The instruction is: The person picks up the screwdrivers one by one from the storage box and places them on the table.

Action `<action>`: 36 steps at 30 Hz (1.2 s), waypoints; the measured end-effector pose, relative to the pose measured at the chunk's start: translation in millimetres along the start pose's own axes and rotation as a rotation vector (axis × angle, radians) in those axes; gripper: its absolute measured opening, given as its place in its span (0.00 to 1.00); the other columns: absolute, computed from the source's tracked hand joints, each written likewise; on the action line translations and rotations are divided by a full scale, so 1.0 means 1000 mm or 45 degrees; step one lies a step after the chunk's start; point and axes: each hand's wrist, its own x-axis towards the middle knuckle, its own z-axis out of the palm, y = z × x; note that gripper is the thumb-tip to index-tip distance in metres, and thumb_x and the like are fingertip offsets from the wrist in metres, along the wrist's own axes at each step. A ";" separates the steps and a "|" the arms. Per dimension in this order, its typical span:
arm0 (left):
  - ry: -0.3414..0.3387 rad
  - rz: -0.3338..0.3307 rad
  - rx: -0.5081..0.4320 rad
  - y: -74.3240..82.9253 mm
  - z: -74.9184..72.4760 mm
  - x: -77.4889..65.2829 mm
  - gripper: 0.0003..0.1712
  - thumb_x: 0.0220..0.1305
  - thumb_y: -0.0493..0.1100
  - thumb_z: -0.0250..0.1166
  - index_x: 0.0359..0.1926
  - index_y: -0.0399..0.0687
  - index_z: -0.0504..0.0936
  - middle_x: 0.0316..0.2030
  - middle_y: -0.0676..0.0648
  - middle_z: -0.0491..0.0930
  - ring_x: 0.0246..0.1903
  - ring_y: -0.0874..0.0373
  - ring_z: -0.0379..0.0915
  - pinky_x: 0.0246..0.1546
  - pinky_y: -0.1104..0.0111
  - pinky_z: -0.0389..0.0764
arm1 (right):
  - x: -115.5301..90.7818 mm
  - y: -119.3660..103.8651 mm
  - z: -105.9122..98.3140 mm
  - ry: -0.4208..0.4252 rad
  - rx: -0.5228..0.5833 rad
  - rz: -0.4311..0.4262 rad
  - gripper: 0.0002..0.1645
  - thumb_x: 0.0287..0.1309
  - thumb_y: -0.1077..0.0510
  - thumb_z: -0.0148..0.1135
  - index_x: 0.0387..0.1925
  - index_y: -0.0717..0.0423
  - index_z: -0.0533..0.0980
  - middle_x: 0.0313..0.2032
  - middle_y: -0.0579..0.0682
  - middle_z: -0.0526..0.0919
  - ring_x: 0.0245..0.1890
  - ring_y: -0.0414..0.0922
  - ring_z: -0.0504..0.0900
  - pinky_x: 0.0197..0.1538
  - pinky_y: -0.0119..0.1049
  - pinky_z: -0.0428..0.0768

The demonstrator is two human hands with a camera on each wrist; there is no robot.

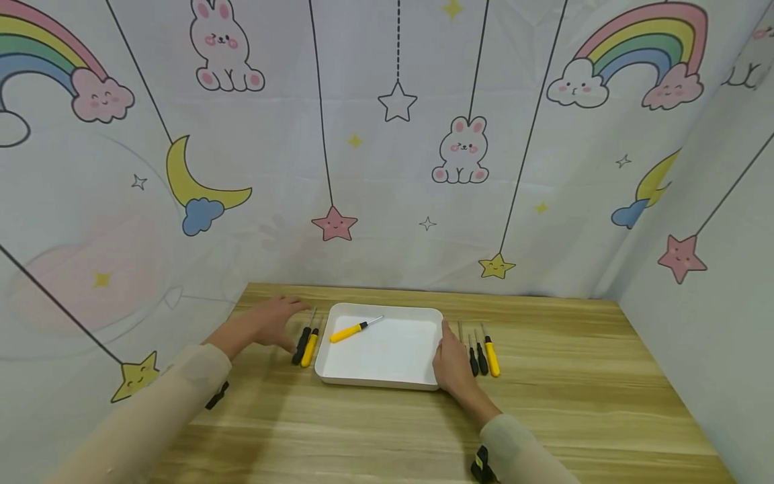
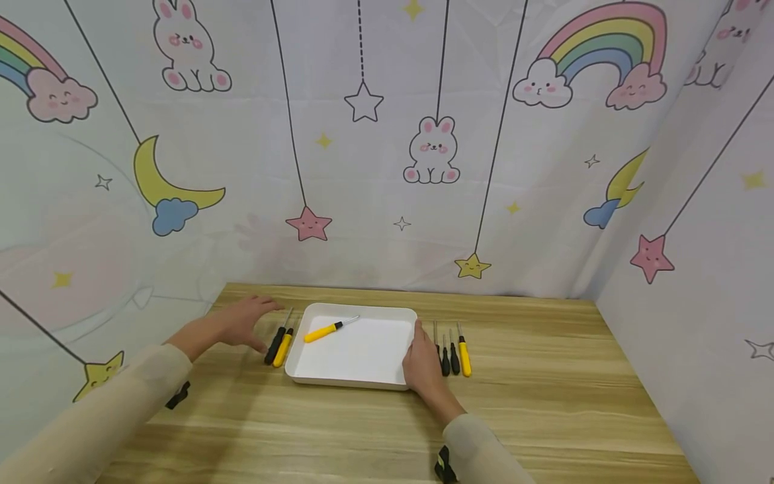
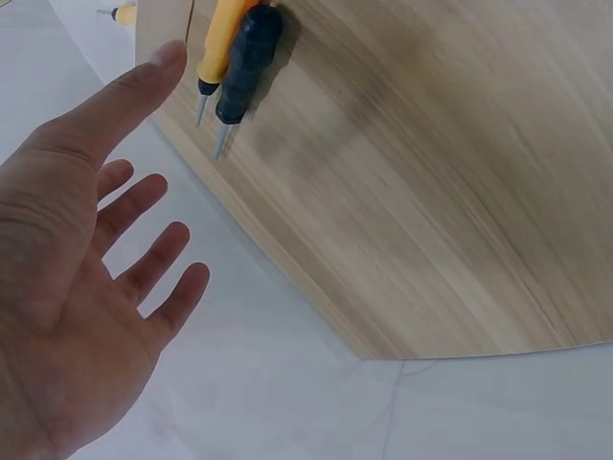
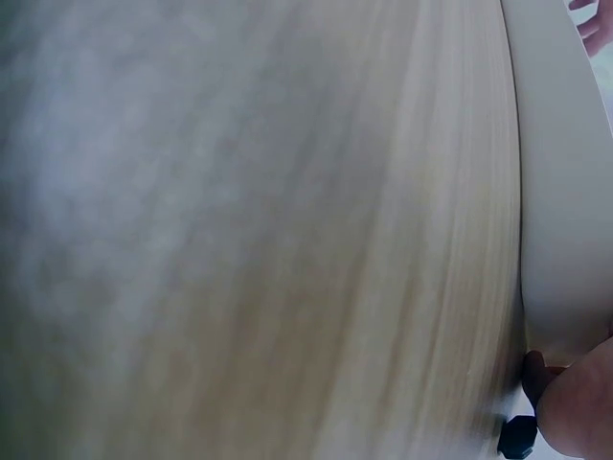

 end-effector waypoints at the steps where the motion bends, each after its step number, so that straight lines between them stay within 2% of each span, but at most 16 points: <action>1: 0.008 0.003 0.003 0.000 -0.001 0.000 0.57 0.55 0.56 0.84 0.79 0.45 0.67 0.76 0.32 0.64 0.73 0.27 0.60 0.68 0.34 0.68 | 0.000 0.000 0.000 -0.001 0.003 0.004 0.31 0.81 0.67 0.42 0.78 0.74 0.57 0.69 0.73 0.72 0.69 0.67 0.73 0.70 0.61 0.73; 6: 0.049 0.019 0.007 0.002 -0.006 0.001 0.53 0.57 0.55 0.83 0.78 0.46 0.69 0.75 0.34 0.66 0.72 0.30 0.62 0.68 0.36 0.70 | 0.000 0.001 0.001 -0.006 0.006 0.004 0.31 0.80 0.67 0.42 0.78 0.74 0.57 0.70 0.73 0.71 0.71 0.66 0.72 0.70 0.61 0.72; 11: 0.065 0.009 -0.007 0.005 -0.011 0.001 0.53 0.56 0.54 0.83 0.79 0.49 0.68 0.75 0.35 0.67 0.72 0.31 0.61 0.68 0.36 0.70 | 0.002 0.003 0.004 -0.010 0.001 0.008 0.31 0.80 0.67 0.42 0.79 0.74 0.56 0.71 0.72 0.71 0.71 0.66 0.72 0.71 0.61 0.72; 17: 0.094 0.018 0.027 0.004 -0.011 0.000 0.53 0.57 0.54 0.83 0.79 0.48 0.68 0.75 0.36 0.68 0.72 0.32 0.63 0.68 0.36 0.70 | 0.001 0.004 0.004 -0.007 0.006 0.011 0.31 0.81 0.66 0.42 0.79 0.73 0.57 0.71 0.72 0.71 0.71 0.66 0.72 0.71 0.61 0.72; 21: 0.110 0.018 0.009 0.005 -0.010 0.001 0.52 0.57 0.53 0.83 0.78 0.48 0.69 0.74 0.37 0.68 0.71 0.32 0.63 0.68 0.37 0.71 | 0.001 0.004 0.004 -0.014 0.002 0.014 0.31 0.80 0.67 0.42 0.79 0.74 0.56 0.71 0.72 0.71 0.71 0.66 0.72 0.71 0.61 0.72; 36: 0.155 0.061 0.069 0.020 -0.018 0.004 0.53 0.57 0.56 0.83 0.78 0.49 0.68 0.74 0.38 0.69 0.70 0.33 0.66 0.68 0.38 0.71 | 0.003 0.003 0.003 -0.007 -0.002 -0.002 0.31 0.80 0.67 0.42 0.78 0.74 0.57 0.71 0.72 0.71 0.71 0.66 0.72 0.71 0.61 0.72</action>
